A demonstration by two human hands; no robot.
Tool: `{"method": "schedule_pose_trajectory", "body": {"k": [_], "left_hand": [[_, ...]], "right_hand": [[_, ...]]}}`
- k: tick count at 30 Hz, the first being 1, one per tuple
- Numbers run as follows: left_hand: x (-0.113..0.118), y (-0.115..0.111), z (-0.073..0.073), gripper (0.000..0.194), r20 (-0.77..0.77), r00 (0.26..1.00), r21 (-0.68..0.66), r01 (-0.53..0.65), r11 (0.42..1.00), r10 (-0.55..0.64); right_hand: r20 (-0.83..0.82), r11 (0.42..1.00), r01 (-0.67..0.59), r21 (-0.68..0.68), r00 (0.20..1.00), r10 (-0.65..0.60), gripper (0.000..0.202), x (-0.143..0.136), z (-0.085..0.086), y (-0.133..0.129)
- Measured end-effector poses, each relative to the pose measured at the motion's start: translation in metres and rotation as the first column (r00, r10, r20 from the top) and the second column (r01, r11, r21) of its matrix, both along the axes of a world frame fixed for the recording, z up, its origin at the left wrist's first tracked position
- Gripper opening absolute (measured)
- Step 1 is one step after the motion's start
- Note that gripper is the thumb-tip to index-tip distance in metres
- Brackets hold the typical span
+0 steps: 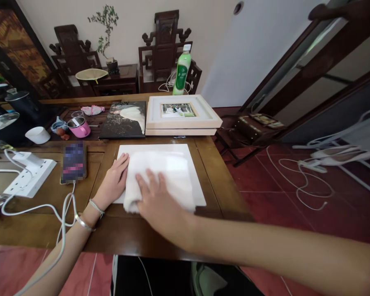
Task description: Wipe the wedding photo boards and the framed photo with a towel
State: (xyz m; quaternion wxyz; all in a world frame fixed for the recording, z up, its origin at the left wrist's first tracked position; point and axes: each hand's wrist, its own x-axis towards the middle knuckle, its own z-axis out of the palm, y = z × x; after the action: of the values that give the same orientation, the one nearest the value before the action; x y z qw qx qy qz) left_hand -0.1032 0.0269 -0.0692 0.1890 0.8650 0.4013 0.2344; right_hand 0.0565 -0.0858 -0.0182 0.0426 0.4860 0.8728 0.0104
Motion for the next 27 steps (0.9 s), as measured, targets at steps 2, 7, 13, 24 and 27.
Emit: {"method": "schedule_pose_trajectory", "body": {"k": [2, 7, 13, 24, 27], "left_hand": [[0.0, 0.0, -0.001, 0.047, 0.006, 1.0, 0.001, 0.002, 1.0, -0.002], [-0.001, 0.0, -0.001, 0.048, 0.007, 1.0, 0.006, -0.001, 1.0, 0.001], [0.001, -0.001, 0.001, 0.048, 0.012, 1.0, 0.004, -0.017, 1.0, 0.017], [-0.002, -0.006, 0.008, 0.067, 0.4, 0.887, -0.213, -0.156, 0.965, 0.232], [-0.003, -0.005, 0.004, 0.07, 0.444, 0.857, -0.247, -0.164, 0.955, 0.262]], "right_hand": [[-0.025, 0.996, -0.079, -0.047, 0.997, 0.078, 0.028, -0.005, 0.004, -0.025], [-0.075, 0.966, -0.172, -0.191, 0.984, 0.16, 0.028, 0.004, 0.019, -0.029], [-0.042, 0.993, -0.038, -0.11, 0.999, 0.033, 0.042, 0.031, 0.014, 0.04], [-0.04, 0.997, -0.081, 0.016, 0.996, 0.082, 0.037, -0.004, 0.004, 0.053], [-0.064, 0.959, -0.276, 0.057, 0.958, 0.28, 0.032, 0.0, 0.006, 0.022]]}}
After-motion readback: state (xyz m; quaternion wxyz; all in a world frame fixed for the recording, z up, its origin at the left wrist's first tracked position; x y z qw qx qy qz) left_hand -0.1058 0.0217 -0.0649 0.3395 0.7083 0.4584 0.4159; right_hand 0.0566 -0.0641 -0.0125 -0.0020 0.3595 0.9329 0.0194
